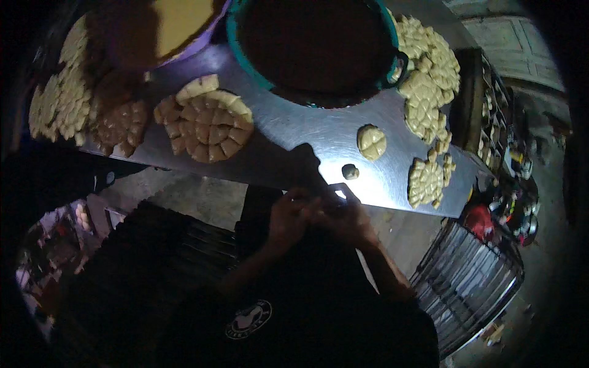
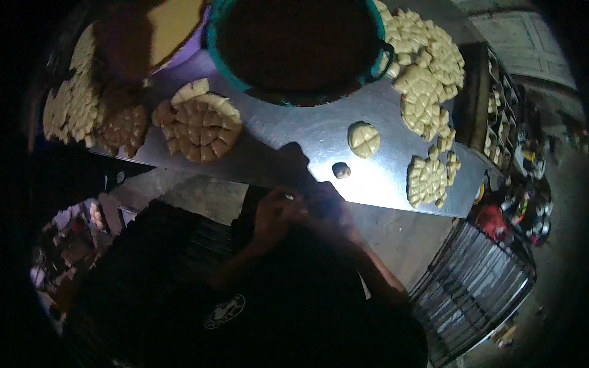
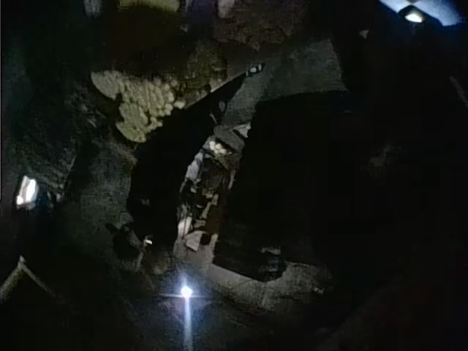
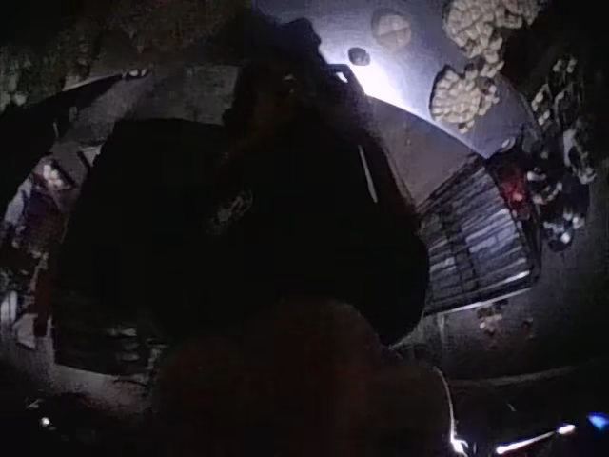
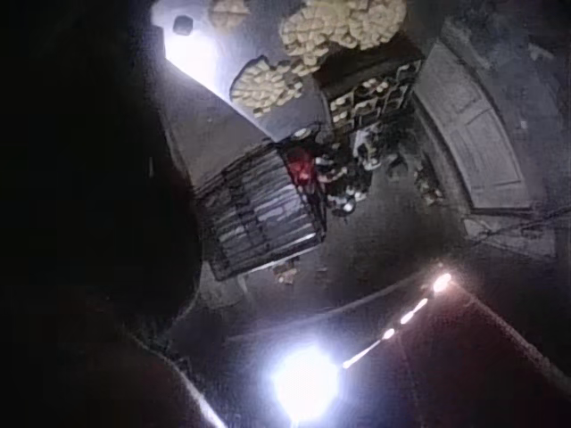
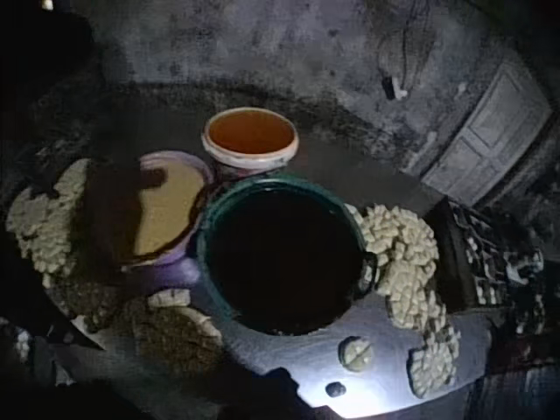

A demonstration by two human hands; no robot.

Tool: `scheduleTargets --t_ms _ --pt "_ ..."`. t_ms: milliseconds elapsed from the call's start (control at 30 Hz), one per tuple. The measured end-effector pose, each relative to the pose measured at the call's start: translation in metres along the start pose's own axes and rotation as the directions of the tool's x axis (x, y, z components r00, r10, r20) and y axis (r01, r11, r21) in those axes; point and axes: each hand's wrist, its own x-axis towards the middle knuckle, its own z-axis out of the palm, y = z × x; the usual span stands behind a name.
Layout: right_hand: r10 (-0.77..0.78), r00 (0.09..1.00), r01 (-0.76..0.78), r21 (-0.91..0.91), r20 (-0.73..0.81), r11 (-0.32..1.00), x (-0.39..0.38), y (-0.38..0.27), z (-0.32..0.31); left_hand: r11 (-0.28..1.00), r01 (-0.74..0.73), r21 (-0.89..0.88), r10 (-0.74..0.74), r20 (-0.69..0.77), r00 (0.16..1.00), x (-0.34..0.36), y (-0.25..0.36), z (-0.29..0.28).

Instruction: The person prepares bread dough by hand, repeatedly taking portions of dough, dipping them into containers of liquid ingredients, folding the dough to incorporate the fillings, and placing the finished pieces onto trays.

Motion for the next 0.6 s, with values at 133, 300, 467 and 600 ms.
scheduleTargets --t_ms 133,300,467,600 --pt "-0.251 0.963 0.27 0.292 -0.102 0.917 0.027 0.026 -0.038 0.972 0.157 -0.174 -0.177 -0.106 0.978 0.036 -0.01 0.029" --pt "-0.543 0.81 0.436 -0.393 -0.222 0.81 0.058 0.026 -0.08 0.956 0.289 -0.058 -0.284 0.077 0.956 0.076 0.015 0.008" --pt "-0.705 0.705 0.593 -0.483 -0.075 0.644 0.067 0.063 -0.086 0.995 0.092 -0.032 -0.09 0.075 0.993 0.089 0.019 0.033" --pt "-0.687 0.71 0.514 -0.551 -0.157 0.657 0.054 0.07 -0.098 0.895 -0.258 0.364 0.208 0.171 0.963 0.091 0.007 0.067"
